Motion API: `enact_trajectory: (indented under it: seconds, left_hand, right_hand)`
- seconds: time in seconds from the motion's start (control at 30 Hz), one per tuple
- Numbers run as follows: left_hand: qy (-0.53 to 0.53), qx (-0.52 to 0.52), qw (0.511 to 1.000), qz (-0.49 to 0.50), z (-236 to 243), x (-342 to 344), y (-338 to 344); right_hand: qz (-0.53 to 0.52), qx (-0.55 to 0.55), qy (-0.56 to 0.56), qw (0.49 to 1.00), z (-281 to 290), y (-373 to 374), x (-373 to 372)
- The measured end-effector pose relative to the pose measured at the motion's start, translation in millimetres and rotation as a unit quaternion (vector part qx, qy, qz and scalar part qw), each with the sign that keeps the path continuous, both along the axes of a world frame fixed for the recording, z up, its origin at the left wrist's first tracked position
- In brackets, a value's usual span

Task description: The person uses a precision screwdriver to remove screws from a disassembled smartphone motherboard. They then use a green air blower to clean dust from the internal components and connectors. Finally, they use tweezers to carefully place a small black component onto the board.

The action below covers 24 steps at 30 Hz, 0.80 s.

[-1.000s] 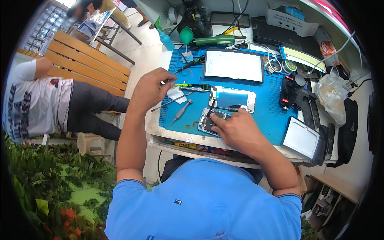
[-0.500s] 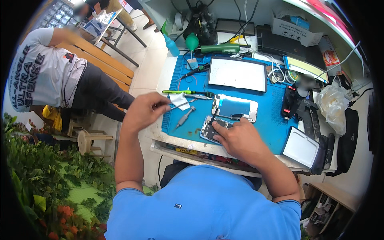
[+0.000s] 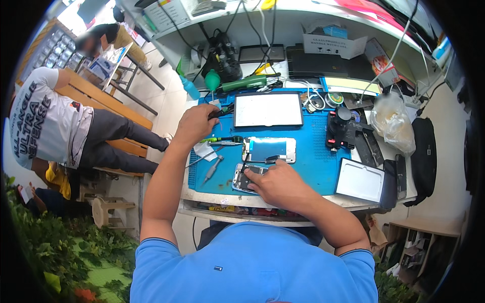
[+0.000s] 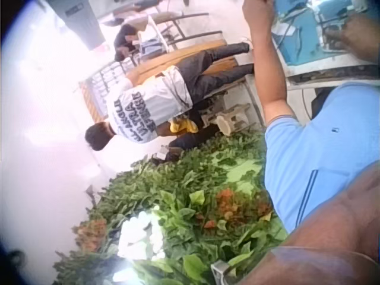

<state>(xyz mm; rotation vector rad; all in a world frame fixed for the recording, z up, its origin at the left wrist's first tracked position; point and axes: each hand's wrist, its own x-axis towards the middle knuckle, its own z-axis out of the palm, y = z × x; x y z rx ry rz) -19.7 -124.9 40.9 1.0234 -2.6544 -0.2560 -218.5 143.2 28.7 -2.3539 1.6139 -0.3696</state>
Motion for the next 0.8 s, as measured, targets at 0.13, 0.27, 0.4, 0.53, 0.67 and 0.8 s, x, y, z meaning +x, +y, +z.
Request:
enact_trajectory:
  seconds: [0.13,0.27,0.4,0.53,0.67,0.8]
  left_hand:
    - [-0.034,0.021,0.998,0.039,13,-7,9]
    - [0.0,0.005,0.999,0.035,21,7,13]
    - [0.135,0.078,0.988,-0.004,31,14,11]
    - [0.361,0.247,0.898,-0.042,19,-5,-2]
    - [0.446,0.315,0.836,-0.058,11,-50,-3]
    - [0.413,0.288,0.862,-0.06,1,-66,-10]
  right_hand:
    - [0.002,-0.003,0.001,1.0,-3,0,-1]
    - [0.021,0.025,-0.005,0.999,7,-1,-4]
    - [0.016,0.009,-0.011,1.0,2,1,-3]
    - [0.011,-0.007,-0.019,1.0,-1,0,-4]
    - [0.006,-0.005,-0.02,1.0,0,0,-4]
    - [0.005,-0.008,-0.02,1.0,-1,-1,-4]
